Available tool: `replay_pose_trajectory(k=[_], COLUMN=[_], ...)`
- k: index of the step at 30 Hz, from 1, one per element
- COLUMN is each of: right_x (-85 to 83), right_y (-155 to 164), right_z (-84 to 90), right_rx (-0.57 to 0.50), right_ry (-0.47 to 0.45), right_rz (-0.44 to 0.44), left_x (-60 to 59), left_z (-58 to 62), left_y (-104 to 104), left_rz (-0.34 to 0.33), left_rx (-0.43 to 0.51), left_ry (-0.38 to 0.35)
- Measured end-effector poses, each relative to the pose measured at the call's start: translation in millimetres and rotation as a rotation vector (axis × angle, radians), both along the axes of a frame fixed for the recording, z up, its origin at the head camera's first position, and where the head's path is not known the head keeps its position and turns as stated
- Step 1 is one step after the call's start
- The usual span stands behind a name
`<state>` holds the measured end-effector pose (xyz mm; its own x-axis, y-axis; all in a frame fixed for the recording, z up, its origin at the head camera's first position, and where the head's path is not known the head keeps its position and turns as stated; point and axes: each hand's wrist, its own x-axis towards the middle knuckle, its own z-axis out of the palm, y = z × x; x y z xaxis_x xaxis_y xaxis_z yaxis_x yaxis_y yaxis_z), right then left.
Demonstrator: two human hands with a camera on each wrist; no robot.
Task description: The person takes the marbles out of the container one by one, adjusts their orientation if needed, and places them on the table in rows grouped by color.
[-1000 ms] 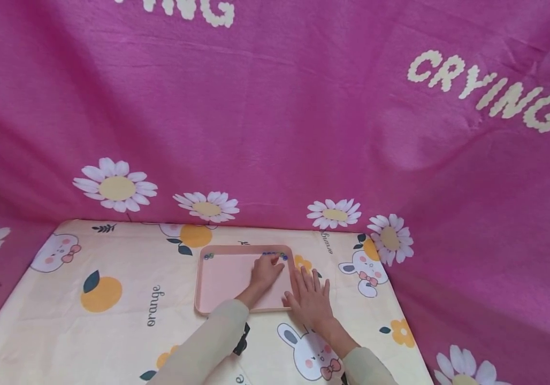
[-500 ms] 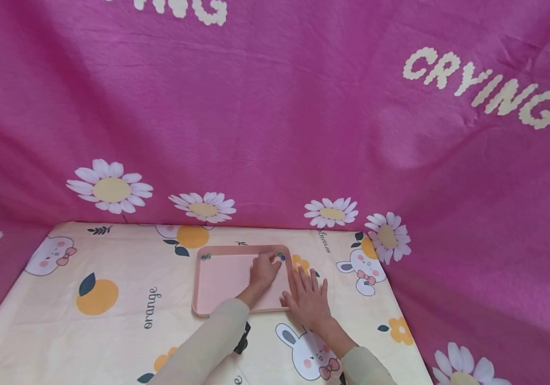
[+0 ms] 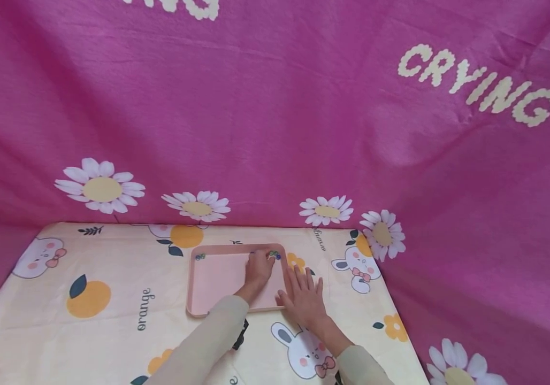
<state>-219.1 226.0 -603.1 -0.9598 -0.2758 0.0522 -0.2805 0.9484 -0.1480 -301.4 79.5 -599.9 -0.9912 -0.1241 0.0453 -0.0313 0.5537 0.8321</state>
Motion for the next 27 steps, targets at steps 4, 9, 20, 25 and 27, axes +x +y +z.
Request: replay_pose_trajectory(k=[4, 9, 20, 25, 27], right_x=[1.0, 0.2, 1.9, 2.1, 1.8], right_y=[-1, -3, -3, -4, -4], right_z=[0.0, 2.1, 7.3, 7.8, 7.2], right_rx=[-0.004, -0.015, -0.033, -0.024, -0.011], right_ry=[-0.009, -0.027, -0.048, -0.052, -0.056], right_rz=[-0.006, -0.014, -0.027, -0.028, -0.031], left_x=[-0.7, -3.8, -6.8, -9.3, -10.1], left_z=[-0.3, -2.8, -0.8, -0.9, -1.2], left_y=[-1, 0, 4, 3, 3], left_rz=[-0.007, 0.016, 0.010, 0.005, 0.008], left_rx=[-0.021, -0.078, -0.136, -0.165, -0.173], left_ry=[0.013, 0.046, 0.041, 0.024, 0.022])
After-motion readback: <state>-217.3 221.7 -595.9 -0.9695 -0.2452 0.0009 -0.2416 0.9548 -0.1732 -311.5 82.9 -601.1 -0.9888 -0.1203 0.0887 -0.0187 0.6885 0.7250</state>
